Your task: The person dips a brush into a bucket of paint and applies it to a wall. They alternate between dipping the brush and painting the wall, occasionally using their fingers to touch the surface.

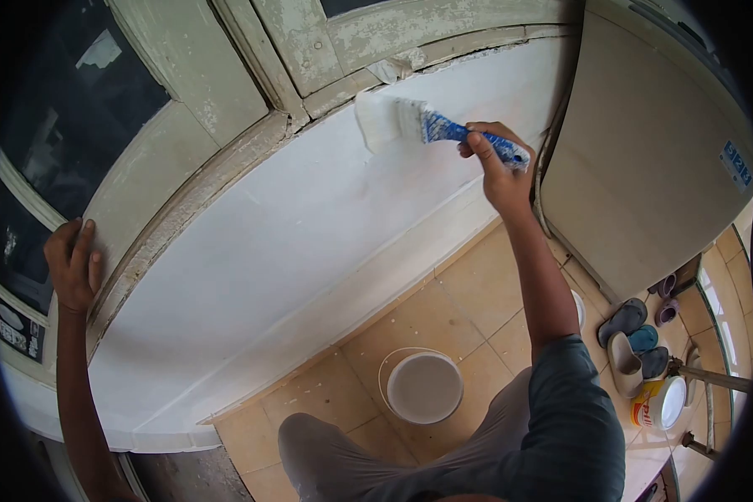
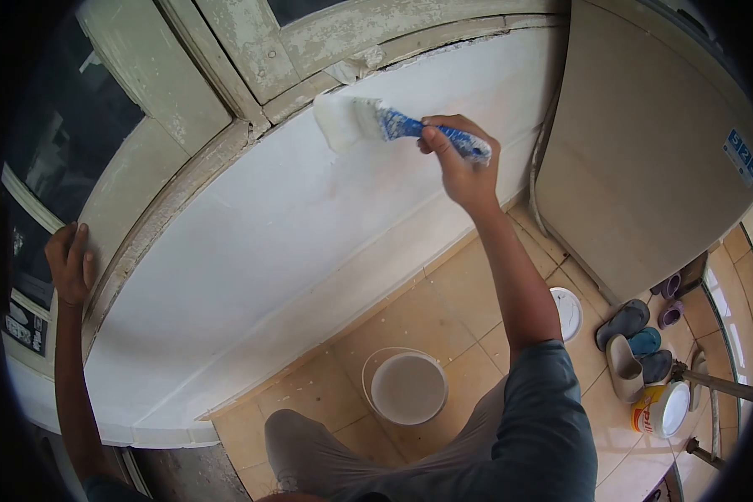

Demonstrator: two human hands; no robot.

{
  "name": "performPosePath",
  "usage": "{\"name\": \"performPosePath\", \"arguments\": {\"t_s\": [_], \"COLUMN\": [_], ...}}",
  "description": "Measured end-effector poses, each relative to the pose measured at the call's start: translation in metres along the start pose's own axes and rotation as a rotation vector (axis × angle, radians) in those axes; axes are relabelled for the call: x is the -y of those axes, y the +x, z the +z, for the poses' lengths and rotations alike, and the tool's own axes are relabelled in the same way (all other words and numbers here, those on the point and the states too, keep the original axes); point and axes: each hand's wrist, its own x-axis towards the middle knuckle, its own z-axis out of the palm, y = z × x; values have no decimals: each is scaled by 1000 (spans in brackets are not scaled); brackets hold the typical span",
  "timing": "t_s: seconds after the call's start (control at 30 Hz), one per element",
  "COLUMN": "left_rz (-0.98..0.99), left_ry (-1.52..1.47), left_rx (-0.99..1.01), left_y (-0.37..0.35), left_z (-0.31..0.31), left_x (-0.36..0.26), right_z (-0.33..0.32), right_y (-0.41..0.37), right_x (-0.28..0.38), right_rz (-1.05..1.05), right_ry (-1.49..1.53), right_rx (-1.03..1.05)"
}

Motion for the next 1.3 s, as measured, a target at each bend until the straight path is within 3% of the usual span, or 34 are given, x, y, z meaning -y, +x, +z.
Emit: {"name": "performPosePath", "arguments": {"t_s": [0.23,0.33,0.43,0.5,0.57,0.7,0.83,0.97,1.07,1.17,1.3], "left_rz": [-29,-38,-46,-39,-18,-21,-37,-34,-33,-30,-27], "left_ry": [-4,-7,-12,-17,-19,-17,-18,-21,-39,-34,-20], "left_rx": [14,26,16,3,-16,-10,-12,-27,-35,-45,-48], "left_y": [-3,-6,-5,-4,-3,-2,-3,0,2,7,9], "left_z": [3,3,4,4,4,3,5,4,2,-1,-3], "left_x": [1,1,1,2,2,1,1,0,-1,-5,-5], "right_z": [-144,-162,-161,-125,-76,2,53,53,38,34,10], "right_y": [85,107,121,103,64,-16,-65,-77,-78,-79,-87], "right_x": [-43,-42,-64,-72,-57,-6,31,57,73,80,65], "right_rz": [-119,-168,-378,-256,-385,-322,-394,-308,-33,131,444], "right_ry": [-276,-458,-684,-455,-573,-463,-366,-239,-52,123,406], "right_rx": [-381,-531,-605,-571,-458,-270,67,214,252,143,-167]}}
